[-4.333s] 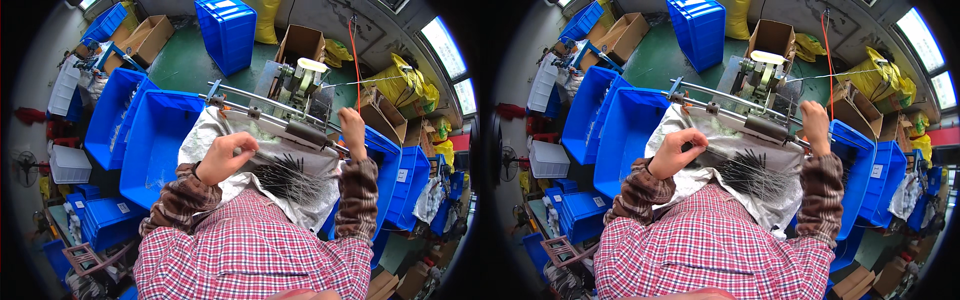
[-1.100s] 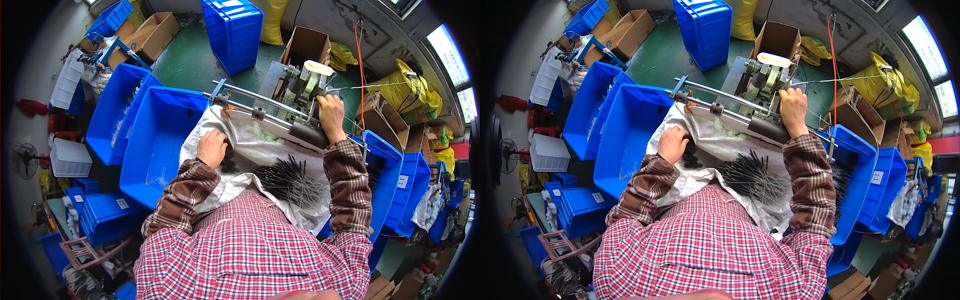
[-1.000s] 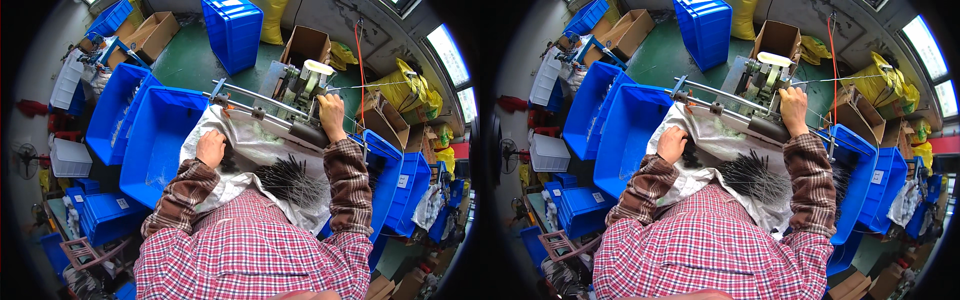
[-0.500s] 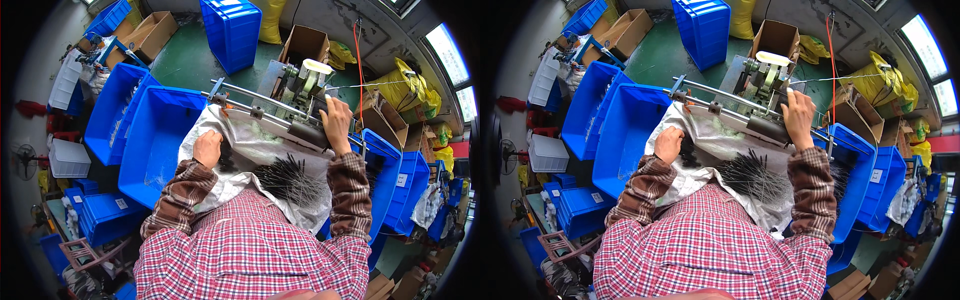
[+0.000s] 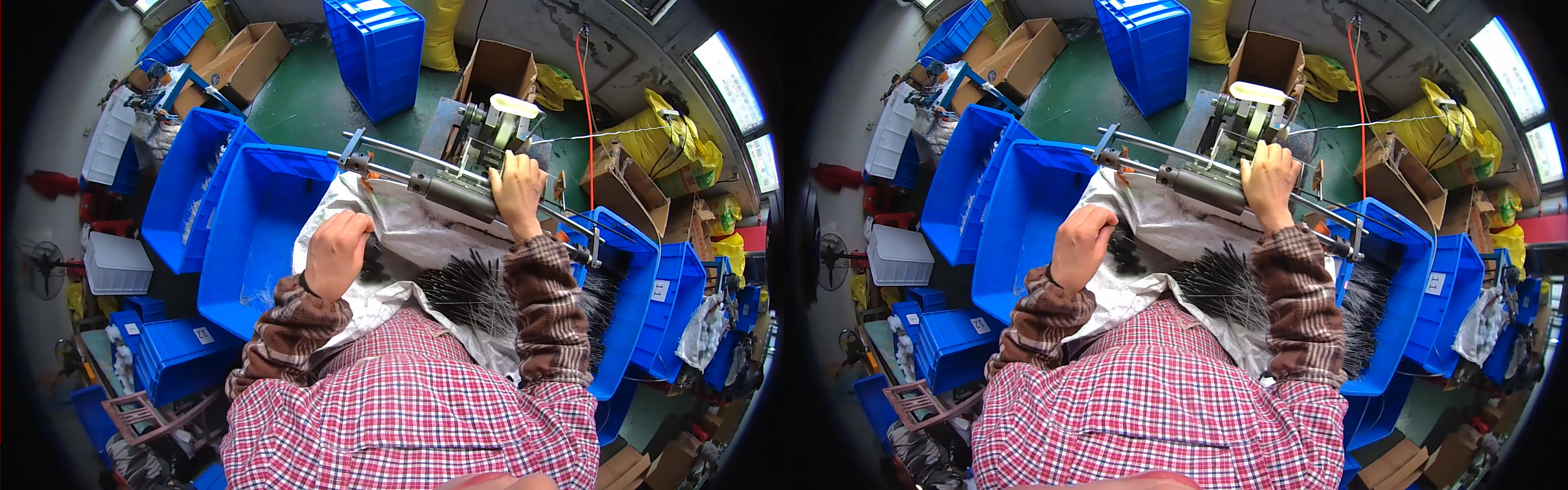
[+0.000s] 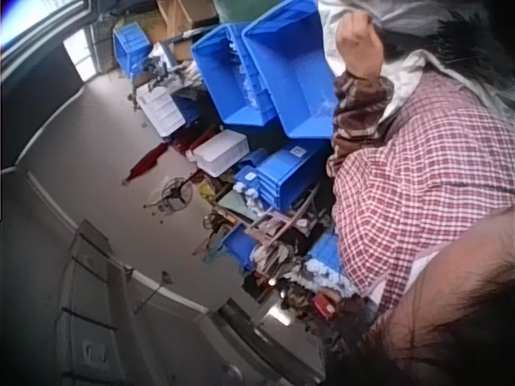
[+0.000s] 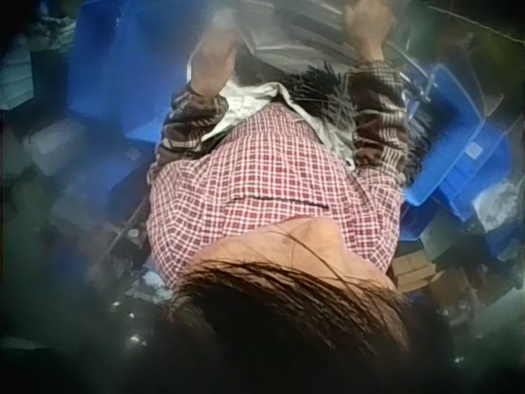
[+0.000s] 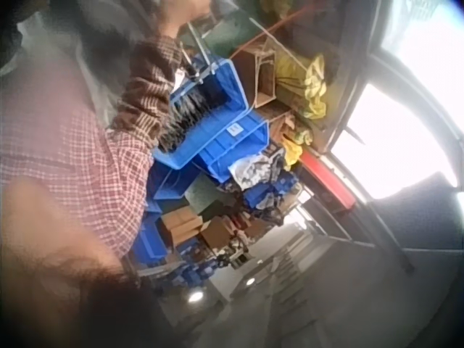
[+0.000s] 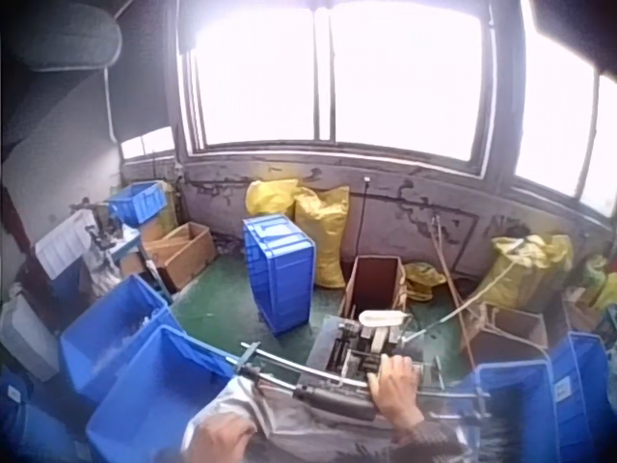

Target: The person operates a wire processing machine to assemble or process fine metal wires.

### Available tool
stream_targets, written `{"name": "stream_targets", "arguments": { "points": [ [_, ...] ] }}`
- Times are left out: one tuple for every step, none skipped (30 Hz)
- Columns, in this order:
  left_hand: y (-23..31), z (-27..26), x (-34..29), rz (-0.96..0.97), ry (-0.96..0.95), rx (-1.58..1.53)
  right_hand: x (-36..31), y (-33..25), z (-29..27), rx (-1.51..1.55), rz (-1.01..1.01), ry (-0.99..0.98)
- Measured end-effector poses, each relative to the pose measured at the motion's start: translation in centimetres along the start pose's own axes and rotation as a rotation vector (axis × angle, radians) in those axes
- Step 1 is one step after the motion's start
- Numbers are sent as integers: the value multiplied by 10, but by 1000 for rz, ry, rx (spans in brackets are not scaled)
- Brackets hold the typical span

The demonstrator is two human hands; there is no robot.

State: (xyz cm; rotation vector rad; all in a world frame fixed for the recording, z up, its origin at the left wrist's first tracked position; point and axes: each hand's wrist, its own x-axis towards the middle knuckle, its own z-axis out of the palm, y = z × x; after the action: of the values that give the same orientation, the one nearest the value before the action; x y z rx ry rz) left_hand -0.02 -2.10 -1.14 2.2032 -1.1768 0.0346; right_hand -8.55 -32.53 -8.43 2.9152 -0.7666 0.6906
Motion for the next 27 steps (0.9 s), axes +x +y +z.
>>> {"name": "stream_targets", "arguments": {
  "points": [
    [2,-7,0,0,2,2,-3,5,1,2,5,-9],
    [4,-17,0,-7,11,-7,-7,12,1,3,10,-19],
    [5,-27,-1,-16,21,-19,-10,20,-4,-4,38,-65],
    [7,-38,-3,-29,31,-20,-13,28,-8,-6,38,-75],
    [10,-48,-4,-33,32,-21,-16,38,-11,-8,38,-86],
    [13,-57,-4,-90,31,-107,-17,50,-15,22,27,-47],
    [17,-62,-4,-146,27,-194,-16,63,-16,83,46,-25],
    [20,-64,-1,-156,16,-249,-13,78,-13,102,14,21],
    [21,-62,2,-154,15,-251,-9,87,-11,124,-19,70],
    [24,-57,6,-140,-15,-390,-8,94,-9,155,-57,46],
    [28,-52,10,-123,-47,-529,-13,102,-10,150,-53,48],
    [31,-47,12,-130,-86,-588,-10,99,-22,157,-41,-22],
    [32,-40,13,-93,-90,-600,-10,97,-35,162,-33,-93],
    [33,-32,13,-104,-111,-637,-13,98,-49,203,-50,-88],
    [34,-23,15,-111,-138,-677,-20,102,-69,266,-37,-160],
    [36,-13,17,-111,-137,-681,-29,104,-88,391,-43,-224],
    [39,-5,18,-133,-137,-743,-38,105,-104,525,-3,-382],
    [42,7,21,-158,-149,-808,-43,90,-125,615,39,-491],
    [48,20,26,-132,-135,-851,-47,75,-134,718,49,-538],
    [55,30,30,-139,-155,-857,-42,43,-147,760,-82,-460],
    [62,39,35,-140,-178,-864,-40,15,-154,759,-112,-483],
    [68,47,38,-136,-180,-866,-42,-5,-148,857,-188,-475],
    [73,53,41,-144,-157,-924,-40,-22,-143,839,-329,-360],
    [73,55,41,-155,-128,-980,-38,-26,-133,801,-360,-289],
    [70,55,41,-151,-129,-979,-36,-26,-120,759,-384,-216],
    [62,53,41,-116,-84,-835,-32,-17,-102,661,-321,-157],
    [51,49,39,-83,-36,-688,-25,-2,-82,565,-261,-101]
  ]
}}
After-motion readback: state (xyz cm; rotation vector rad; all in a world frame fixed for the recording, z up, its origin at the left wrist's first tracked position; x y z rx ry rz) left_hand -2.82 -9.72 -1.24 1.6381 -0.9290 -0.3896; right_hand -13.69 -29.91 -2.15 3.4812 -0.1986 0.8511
